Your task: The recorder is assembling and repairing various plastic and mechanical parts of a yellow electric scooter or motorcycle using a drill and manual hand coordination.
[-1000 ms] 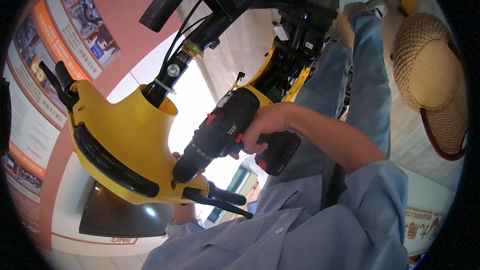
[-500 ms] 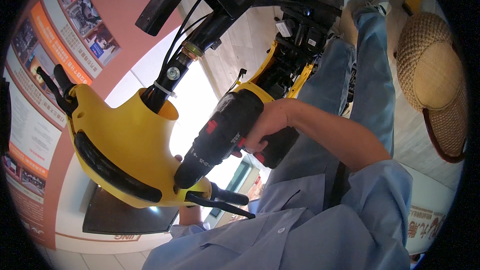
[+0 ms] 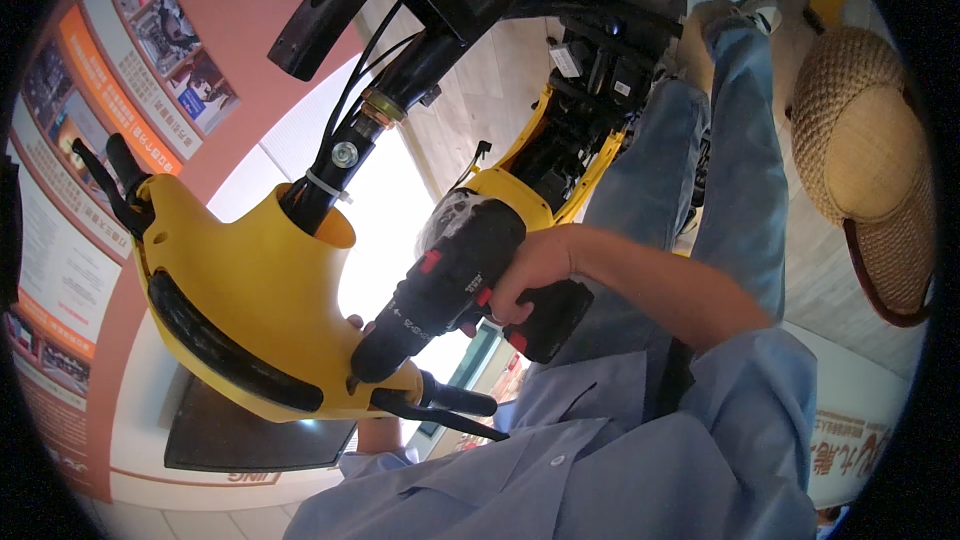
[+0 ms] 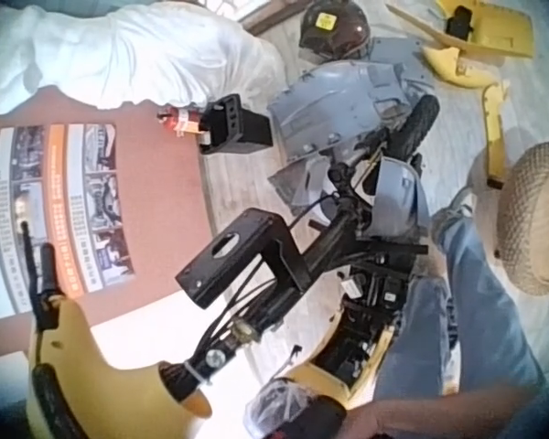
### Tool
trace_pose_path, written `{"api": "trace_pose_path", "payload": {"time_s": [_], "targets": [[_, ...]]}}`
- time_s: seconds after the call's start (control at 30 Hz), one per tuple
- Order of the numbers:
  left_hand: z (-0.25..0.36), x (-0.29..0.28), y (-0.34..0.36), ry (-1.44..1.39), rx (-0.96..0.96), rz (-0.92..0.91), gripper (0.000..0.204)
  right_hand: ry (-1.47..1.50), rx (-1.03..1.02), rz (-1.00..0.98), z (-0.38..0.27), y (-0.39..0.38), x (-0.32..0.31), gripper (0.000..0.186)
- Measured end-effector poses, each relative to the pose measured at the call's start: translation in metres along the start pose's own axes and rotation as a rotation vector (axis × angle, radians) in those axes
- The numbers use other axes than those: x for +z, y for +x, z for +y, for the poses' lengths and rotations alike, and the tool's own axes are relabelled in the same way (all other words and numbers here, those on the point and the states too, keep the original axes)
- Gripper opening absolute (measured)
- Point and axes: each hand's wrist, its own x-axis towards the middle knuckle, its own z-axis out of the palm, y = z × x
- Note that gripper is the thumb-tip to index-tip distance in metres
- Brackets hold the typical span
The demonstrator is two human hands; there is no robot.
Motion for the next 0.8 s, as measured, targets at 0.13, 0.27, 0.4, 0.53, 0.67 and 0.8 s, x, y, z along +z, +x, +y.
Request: {"api": "trace_pose_path", "payload": {"time_s": [0.13, 0.27, 0.4, 0.53, 0.67, 0.8], "targets": [[-0.002, 0.004, 0.001, -0.005, 0.009, -0.006, 0.045, 0.064, -0.037, -0.034, 0.007, 0.001, 0.002, 0.019], [-0.003, 0.009, 0.001, -0.009, 0.023, -0.013, 0.046, -0.126, -0.138, 0.194, 0.0, -0.008, 0.018, 0.009], [-0.006, 0.018, 0.002, -0.002, 0.028, -0.021, 0.046, -0.016, -0.024, -0.029, -0.009, -0.004, 0.0, 0.009], [-0.008, 0.023, 0.007, -0.006, 0.03, -0.042, 0.046, 0.003, -0.068, 0.035, 0.012, 0.004, 0.008, 0.01], [-0.013, 0.026, 0.009, -0.015, 0.034, -0.054, 0.046, 0.01, -0.093, 0.045, 0.009, -0.001, 0.007, 0.01], [-0.014, 0.026, 0.01, -0.026, 0.048, -0.059, 0.046, 0.048, -0.058, 0.033, 0.005, 0.001, 0.008, 0.009]]}}
